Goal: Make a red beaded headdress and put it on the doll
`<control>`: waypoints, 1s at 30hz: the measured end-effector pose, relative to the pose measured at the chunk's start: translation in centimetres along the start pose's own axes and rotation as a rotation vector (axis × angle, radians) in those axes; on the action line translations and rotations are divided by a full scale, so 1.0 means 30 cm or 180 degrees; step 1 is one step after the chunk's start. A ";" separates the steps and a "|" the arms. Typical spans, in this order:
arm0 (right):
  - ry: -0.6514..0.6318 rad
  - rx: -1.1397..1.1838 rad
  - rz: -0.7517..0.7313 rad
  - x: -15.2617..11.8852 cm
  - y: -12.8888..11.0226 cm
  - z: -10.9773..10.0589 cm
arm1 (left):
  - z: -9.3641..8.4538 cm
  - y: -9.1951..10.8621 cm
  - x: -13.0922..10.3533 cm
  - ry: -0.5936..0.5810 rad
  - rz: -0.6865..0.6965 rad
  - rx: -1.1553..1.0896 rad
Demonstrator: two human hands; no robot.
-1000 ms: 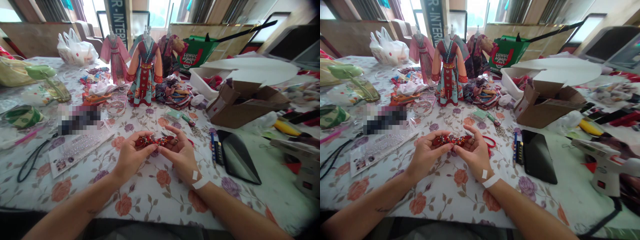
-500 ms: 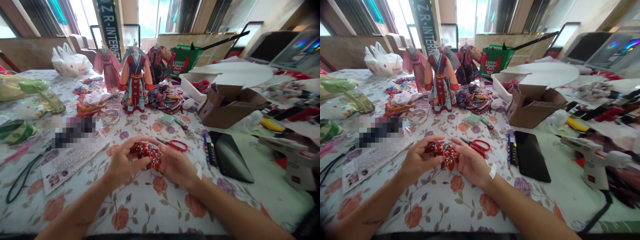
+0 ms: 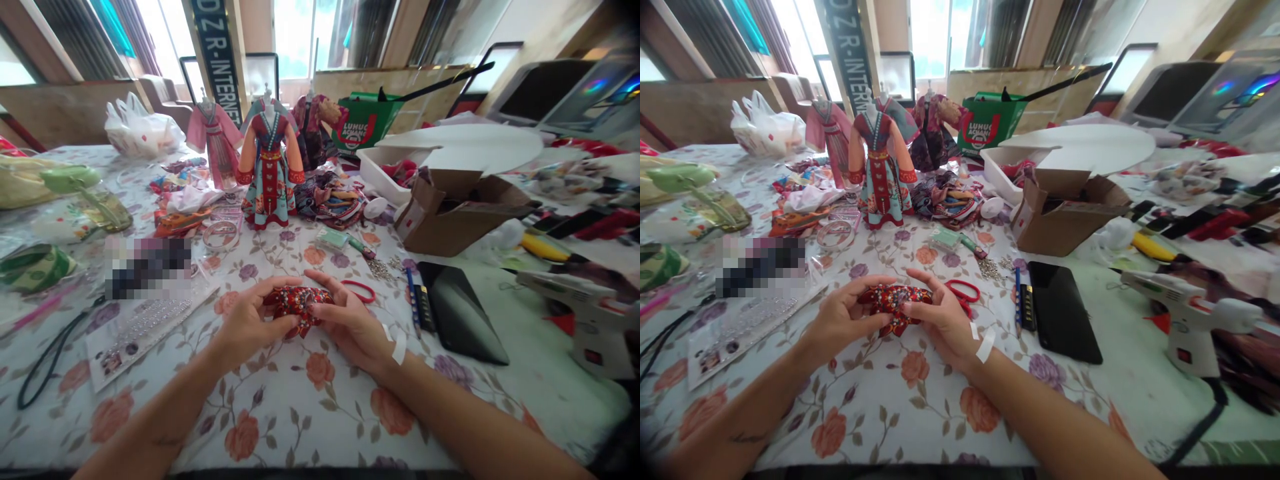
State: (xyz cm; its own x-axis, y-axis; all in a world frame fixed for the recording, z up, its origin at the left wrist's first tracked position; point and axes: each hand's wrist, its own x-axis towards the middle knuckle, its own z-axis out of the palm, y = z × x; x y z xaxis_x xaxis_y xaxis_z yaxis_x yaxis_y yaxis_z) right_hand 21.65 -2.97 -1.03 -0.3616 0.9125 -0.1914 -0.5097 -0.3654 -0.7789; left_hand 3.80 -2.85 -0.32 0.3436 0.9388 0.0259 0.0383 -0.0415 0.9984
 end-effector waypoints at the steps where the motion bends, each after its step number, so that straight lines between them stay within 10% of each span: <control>1: 0.0013 -0.0001 -0.0009 0.001 0.001 -0.001 | 0.000 -0.002 0.001 0.0014 0.0004 0.0004; 30: 0.0246 -0.0117 -0.0154 0.005 0.004 0.000 | 0.014 -0.019 0.004 0.0135 -0.0032 -0.0266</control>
State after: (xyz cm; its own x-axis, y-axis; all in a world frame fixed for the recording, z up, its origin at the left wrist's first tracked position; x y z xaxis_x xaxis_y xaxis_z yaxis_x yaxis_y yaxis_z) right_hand 21.53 -2.87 -1.15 -0.2753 0.9409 -0.1974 -0.4956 -0.3148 -0.8095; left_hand 4.23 -2.86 -0.89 0.3034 0.9527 0.0163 -0.0375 -0.0051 0.9993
